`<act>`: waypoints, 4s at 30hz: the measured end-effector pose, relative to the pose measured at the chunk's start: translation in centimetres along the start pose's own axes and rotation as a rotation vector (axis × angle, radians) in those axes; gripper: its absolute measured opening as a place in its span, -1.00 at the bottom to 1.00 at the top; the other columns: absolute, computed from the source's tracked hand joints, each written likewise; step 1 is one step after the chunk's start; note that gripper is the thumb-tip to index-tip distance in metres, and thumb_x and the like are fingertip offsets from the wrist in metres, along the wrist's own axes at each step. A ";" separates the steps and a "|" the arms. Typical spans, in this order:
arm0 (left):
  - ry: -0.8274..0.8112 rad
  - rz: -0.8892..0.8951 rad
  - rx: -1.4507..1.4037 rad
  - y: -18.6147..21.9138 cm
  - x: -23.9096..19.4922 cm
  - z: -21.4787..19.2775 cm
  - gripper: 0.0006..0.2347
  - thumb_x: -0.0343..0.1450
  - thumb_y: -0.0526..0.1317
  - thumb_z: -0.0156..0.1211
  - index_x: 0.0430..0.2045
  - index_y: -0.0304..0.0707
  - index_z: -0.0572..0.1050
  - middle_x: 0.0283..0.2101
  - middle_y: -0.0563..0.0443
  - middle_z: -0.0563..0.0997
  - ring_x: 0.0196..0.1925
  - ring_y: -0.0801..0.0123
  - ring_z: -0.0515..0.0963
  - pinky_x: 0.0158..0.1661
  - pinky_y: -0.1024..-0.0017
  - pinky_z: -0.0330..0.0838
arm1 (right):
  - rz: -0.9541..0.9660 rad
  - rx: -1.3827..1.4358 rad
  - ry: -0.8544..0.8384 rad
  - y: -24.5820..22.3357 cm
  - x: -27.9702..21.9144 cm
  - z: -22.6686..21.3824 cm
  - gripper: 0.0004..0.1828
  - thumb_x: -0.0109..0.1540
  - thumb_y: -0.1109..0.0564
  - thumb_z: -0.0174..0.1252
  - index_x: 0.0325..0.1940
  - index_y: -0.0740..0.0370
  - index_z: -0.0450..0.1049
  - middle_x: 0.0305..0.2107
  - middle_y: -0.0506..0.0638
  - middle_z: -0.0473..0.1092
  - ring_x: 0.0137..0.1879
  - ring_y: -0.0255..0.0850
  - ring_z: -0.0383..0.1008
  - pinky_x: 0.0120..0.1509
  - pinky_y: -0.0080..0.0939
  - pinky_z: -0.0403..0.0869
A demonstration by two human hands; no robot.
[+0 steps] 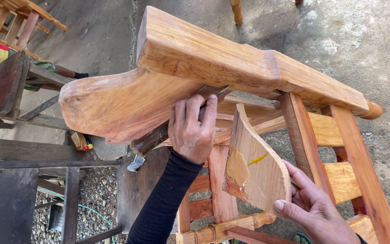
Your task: The person uses a chisel to apply a filler substance from a small wooden board onto the joints and gaps of a wooden chair. They work on the backrest and legs, smoothing the filler into the wood grain.
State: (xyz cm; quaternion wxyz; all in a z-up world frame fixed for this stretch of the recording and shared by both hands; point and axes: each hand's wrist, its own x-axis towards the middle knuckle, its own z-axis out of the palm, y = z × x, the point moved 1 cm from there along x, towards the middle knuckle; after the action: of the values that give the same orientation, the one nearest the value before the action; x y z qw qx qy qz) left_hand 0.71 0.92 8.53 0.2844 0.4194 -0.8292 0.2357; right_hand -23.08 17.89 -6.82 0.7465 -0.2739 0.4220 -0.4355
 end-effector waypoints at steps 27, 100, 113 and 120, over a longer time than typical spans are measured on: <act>-0.097 0.152 0.082 -0.5 2.7 -1.6 -0.80 0.40 -0.32 0.23 -0.13 -0.35 0.59 -0.12 -0.12 0.49 -0.11 0.08 0.47 -0.08 0.15 0.43 | -0.064 0.040 -0.052 -1.0 -0.1 0.9 0.03 0.21 0.26 0.32 0.69 0.25 -0.06 0.28 0.25 0.42 0.36 -0.10 0.41 0.33 0.01 0.40; -0.503 -0.951 -0.960 5.5 -8.4 -16.2 -0.75 0.41 -0.34 0.18 -0.05 -0.34 0.62 -0.30 -0.03 0.73 -0.32 0.40 0.71 -0.33 0.49 0.59 | -0.072 -0.214 0.021 -4.2 -0.7 3.6 -0.07 0.12 0.28 0.22 0.56 0.16 0.04 0.15 0.04 0.44 0.15 -0.28 0.48 0.12 -0.17 0.52; 0.087 -1.840 -1.881 1.8 -31.6 -9.1 -0.60 0.45 -0.06 -0.01 0.20 -0.09 0.35 -0.40 -0.16 0.58 -0.55 0.19 0.56 -0.60 0.24 0.48 | -0.114 0.194 -0.012 -6.3 -5.2 0.2 -0.09 0.09 0.33 0.03 0.56 0.41 0.02 0.30 0.28 0.27 0.29 0.01 0.42 0.26 0.19 0.42; 0.211 -2.038 -1.941 5.2 -27.2 -8.4 -0.50 0.39 -0.31 -0.05 0.32 -0.07 0.32 -0.37 -0.18 0.59 -0.49 0.20 0.58 -0.49 0.26 0.53 | -0.413 0.161 0.083 -12.7 -4.6 2.5 -0.10 0.20 0.33 -0.02 0.64 0.42 -0.10 0.34 0.45 0.19 0.39 0.23 0.32 0.31 0.38 0.30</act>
State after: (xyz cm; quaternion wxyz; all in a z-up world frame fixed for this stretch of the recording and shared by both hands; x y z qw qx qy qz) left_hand 11.97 24.25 -4.42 0.5592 0.4475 0.0280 -0.6973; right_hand -27.48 16.09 6.12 0.6427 -0.2759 0.3512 -0.6225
